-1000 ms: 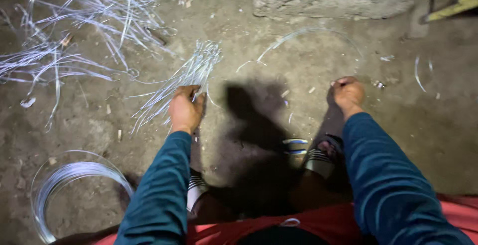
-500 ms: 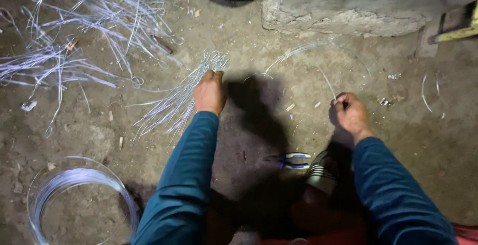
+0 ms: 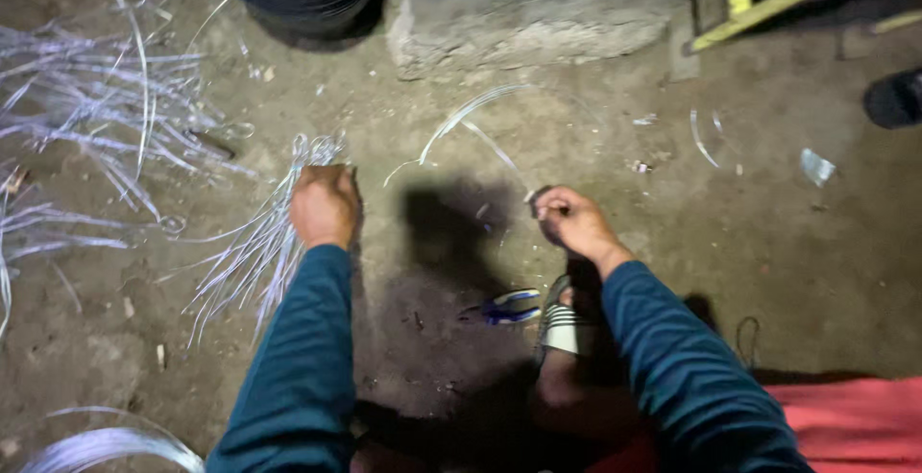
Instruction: The person sits on the floor and repeatedly bends thin metal wires into loops, then uses pliers to cut and shape them. Finished wire pieces are placed on the floor.
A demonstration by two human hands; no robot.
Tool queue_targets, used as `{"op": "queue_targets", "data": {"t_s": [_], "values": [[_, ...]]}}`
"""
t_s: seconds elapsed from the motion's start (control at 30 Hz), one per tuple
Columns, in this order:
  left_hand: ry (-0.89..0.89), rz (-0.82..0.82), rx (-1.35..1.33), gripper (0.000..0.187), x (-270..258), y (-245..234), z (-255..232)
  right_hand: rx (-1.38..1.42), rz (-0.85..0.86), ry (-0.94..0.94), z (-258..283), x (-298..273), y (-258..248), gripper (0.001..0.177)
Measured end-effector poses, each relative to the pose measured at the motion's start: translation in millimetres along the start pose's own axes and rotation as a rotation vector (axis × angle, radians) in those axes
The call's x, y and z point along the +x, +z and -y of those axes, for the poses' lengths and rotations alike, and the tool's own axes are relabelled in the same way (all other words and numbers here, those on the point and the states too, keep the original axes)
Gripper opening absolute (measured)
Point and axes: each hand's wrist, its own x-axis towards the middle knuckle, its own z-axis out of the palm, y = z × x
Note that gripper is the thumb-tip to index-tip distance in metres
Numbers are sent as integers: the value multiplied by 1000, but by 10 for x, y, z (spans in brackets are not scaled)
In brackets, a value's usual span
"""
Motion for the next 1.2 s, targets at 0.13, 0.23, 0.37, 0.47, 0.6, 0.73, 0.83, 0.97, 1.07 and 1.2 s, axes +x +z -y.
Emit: {"op": "queue_targets", "data": {"t_s": [0.13, 0.23, 0.37, 0.47, 0.6, 0.73, 0.83, 0.97, 1.07, 1.2], "values": [[-63, -43, -40, 15, -79, -306, -97, 79, 39, 146, 340, -145, 88, 16], [-93, -61, -43, 15, -79, -531, -149, 147, 44, 125, 523, -223, 164, 20], [-26, -216, -106, 14, -188, -848, -221, 401, 90, 105, 625, -357, 206, 20], [31, -350, 52, 11, -292, -1116, -279, 425, 172, -2, 753, -412, 220, 20], [79, -339, -140, 11, -379, -1484, -301, 206, 158, -163, 1092, -581, 218, 19], [-41, -310, -357, 13, -382, -1745, -399, -153, 67, -233, 1586, -838, 216, 16], [-88, -296, -473, 13, -404, -1993, -501, -393, -48, -616, 1969, -1069, 269, 14], [-111, -290, -616, 15, -458, -2331, -745, -336, 46, -509, 2501, -1362, 497, 15], [-88, -307, -601, 15, -604, -2560, -1006, -282, 71, -534, 2838, -1649, 694, 16], [11, -411, -501, 12, -870, -2785, -1431, -203, 101, -611, 3167, -2024, 951, 16]]}}
